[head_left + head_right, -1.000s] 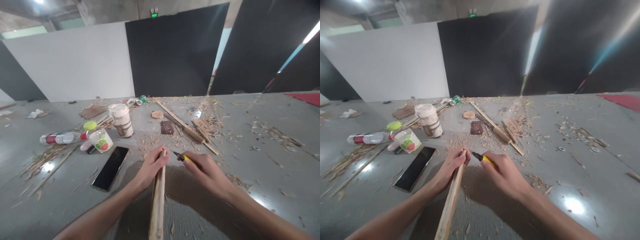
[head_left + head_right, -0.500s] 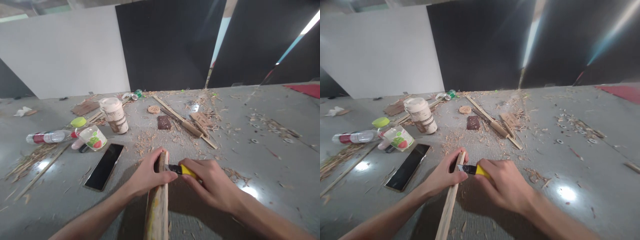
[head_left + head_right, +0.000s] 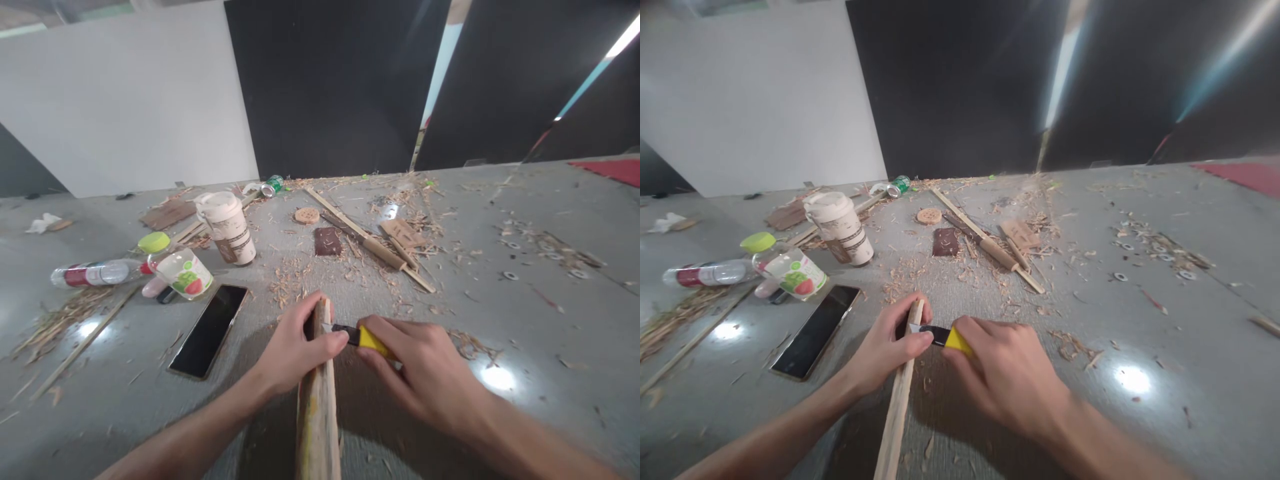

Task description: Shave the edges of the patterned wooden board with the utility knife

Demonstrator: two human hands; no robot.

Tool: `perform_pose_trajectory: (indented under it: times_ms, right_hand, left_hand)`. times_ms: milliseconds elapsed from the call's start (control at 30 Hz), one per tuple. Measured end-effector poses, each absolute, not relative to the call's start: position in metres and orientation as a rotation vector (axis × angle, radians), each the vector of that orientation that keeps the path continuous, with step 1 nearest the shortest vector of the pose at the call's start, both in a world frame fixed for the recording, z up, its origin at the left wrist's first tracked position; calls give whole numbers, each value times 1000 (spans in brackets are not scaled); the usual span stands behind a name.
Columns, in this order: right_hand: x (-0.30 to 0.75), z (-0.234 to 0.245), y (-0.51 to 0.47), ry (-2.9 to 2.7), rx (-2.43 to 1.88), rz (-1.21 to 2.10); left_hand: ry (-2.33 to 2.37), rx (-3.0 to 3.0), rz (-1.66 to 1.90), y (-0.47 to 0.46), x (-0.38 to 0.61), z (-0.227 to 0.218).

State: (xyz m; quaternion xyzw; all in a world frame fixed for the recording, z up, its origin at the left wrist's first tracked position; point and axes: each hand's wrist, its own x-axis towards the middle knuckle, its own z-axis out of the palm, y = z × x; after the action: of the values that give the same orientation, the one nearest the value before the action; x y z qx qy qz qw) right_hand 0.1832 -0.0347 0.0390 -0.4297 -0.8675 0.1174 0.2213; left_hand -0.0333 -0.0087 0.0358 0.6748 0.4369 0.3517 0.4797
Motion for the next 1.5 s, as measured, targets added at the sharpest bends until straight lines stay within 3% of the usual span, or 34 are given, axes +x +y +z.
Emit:
perform_pose_trajectory:
  times_ms: [167, 567, 1333, 1500]
  right_hand:
    - [185, 37, -32, -2337, -1288, 252]
    - [191, 40, -26, -2449, -1019, 551]
    - [181, 40, -40, -2348, -1290, 45]
    - [188, 33, -27, -2267, -1425, 77]
  left_hand:
    - [1099, 1635, 843, -12, -31, 36]
    - [949, 1581, 771, -11, -33, 38]
    - [1071, 1610, 874, -16, -32, 36]
    - [1063, 1630, 919, -16, -30, 29]
